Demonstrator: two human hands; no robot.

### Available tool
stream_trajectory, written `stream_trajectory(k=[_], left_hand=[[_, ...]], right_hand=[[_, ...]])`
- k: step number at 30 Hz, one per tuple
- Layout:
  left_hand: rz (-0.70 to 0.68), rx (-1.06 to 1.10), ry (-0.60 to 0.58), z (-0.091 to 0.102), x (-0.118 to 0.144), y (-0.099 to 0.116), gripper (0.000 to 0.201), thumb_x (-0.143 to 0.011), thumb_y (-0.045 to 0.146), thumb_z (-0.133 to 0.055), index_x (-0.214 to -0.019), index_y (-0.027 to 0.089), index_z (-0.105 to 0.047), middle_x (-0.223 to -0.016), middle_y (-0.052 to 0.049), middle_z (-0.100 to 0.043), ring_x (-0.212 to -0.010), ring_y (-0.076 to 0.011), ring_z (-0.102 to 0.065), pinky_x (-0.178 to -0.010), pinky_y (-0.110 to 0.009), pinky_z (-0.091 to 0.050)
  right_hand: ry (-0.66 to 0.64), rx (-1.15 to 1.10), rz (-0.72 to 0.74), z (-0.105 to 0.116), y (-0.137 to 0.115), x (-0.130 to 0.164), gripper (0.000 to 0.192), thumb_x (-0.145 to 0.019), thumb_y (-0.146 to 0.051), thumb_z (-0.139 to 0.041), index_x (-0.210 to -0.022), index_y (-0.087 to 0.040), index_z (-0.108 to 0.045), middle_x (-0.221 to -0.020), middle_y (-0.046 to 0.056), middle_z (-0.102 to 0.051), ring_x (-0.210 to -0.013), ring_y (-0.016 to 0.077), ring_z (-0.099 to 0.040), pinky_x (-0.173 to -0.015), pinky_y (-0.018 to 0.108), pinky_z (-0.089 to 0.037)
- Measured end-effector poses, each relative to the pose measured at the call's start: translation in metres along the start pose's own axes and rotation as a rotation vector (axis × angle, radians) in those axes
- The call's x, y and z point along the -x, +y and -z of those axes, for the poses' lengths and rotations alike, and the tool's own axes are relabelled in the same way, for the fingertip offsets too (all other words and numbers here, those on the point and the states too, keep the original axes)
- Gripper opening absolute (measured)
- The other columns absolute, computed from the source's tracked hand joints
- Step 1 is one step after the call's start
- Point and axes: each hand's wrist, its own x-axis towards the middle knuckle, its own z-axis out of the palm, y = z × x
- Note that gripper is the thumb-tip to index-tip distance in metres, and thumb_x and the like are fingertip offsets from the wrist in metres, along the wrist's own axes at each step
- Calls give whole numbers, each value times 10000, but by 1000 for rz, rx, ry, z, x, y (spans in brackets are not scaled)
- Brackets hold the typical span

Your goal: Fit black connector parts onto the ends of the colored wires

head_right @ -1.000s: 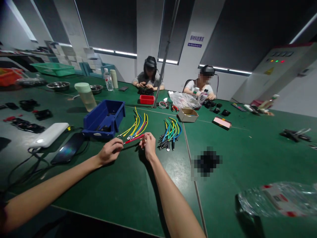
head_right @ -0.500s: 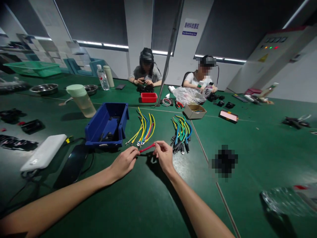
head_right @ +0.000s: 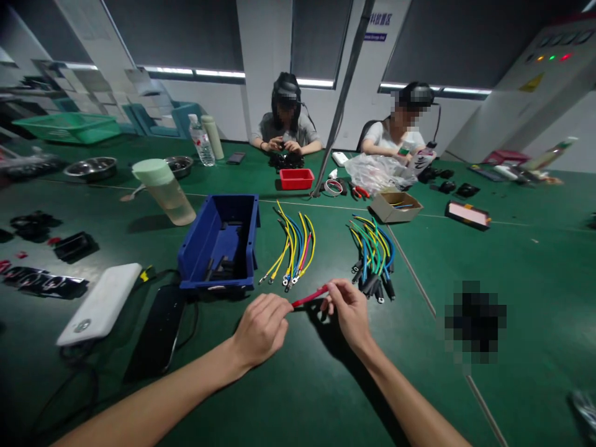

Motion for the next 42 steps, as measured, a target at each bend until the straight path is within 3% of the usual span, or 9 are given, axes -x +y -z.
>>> stream_trajectory(k=[4, 7, 9, 11, 13, 17, 23, 33, 42], left_hand=[[-52, 38, 337, 31, -17, -14, 174, -720, 19, -474, -806, 152, -545, -724, -36, -620, -689, -170, -562, -653, -308, -454], [181, -106, 405, 66, -39, -40, 171, -733, 35, -452, -771, 156, -567, -707, -40, -623, -667, -168, -575, -645, -291, -454], [367, -199, 304, 87, -53, -61, 190, -770, 71, -436, -805, 162, -600, -764, -44, -655, -715, -176, -608, -692, -287, -466], [489, -282, 99, 103, -63, -81, 210, -813, 136, -440, -880, 166, -636, -837, -52, -682, -740, -191, -627, -716, -294, -469], [520, -328, -137, 111, -67, -97, 232, -827, 180, -450, -921, 171, -663, -861, -71, -693, -792, -214, -640, -746, -301, -468], [502, -351, -506, 110, -64, -112, 173, -797, 240, -545, -882, 188, -687, -870, -91, -691, -837, -242, -647, -740, -296, -469], [505, -444, -683, 93, -57, -112, 238, -759, 202, -616, -990, 188, -667, -976, -122, -675, -898, -257, -645, -731, -297, -477], [514, -435, -758, 84, -59, -118, 162, -738, 186, -573, -862, 193, -678, -898, -118, -685, -817, -262, -658, -652, -292, -472], [484, -468, -700, 82, -58, -117, 189, -771, 225, -507, -845, 169, -672, -869, -135, -684, -801, -257, -658, -664, -295, -464]], right_hand=[[48, -25, -27, 3, -1, -4, 239, -800, -399, -644, -864, -197, -533, -714, 7, -649, -485, 101, -554, -428, 204, -379], [56, -37, -35, 4, 1, -6, 261, -789, -410, -652, -855, -200, -510, -700, 3, -643, -488, 103, -549, -424, 202, -373], [62, -48, -29, 3, 2, -5, 271, -785, -413, -655, -844, -203, -495, -674, -6, -630, -470, 97, -527, -418, 202, -362], [66, -39, -14, 4, 4, -3, 273, -785, -416, -653, -835, -203, -491, -621, -20, -601, -453, 95, -507, -414, 203, -351], [71, -25, 1, 6, 5, 2, 271, -791, -422, -644, -831, -201, -493, -570, -31, -566, -453, 101, -506, -416, 206, -346], [49, -35, -26, 17, 7, 19, 262, -812, -425, -621, -831, -207, -477, -542, -38, -539, -462, 109, -512, -412, 205, -347], [26, -100, -44, 22, 6, 26, 249, -830, -420, -599, -848, -221, -450, -679, -25, -576, -501, 99, -533, -405, 198, -357], [-18, -6, -20, 23, 4, 22, 253, -849, -427, -567, -826, -222, -420, -531, -67, -524, -403, 88, -465, -425, 207, -347], [-29, 25, -15, 22, 3, 21, 276, -834, -444, -576, -830, -227, -405, -526, -77, -514, -392, 90, -456, -426, 216, -365]])
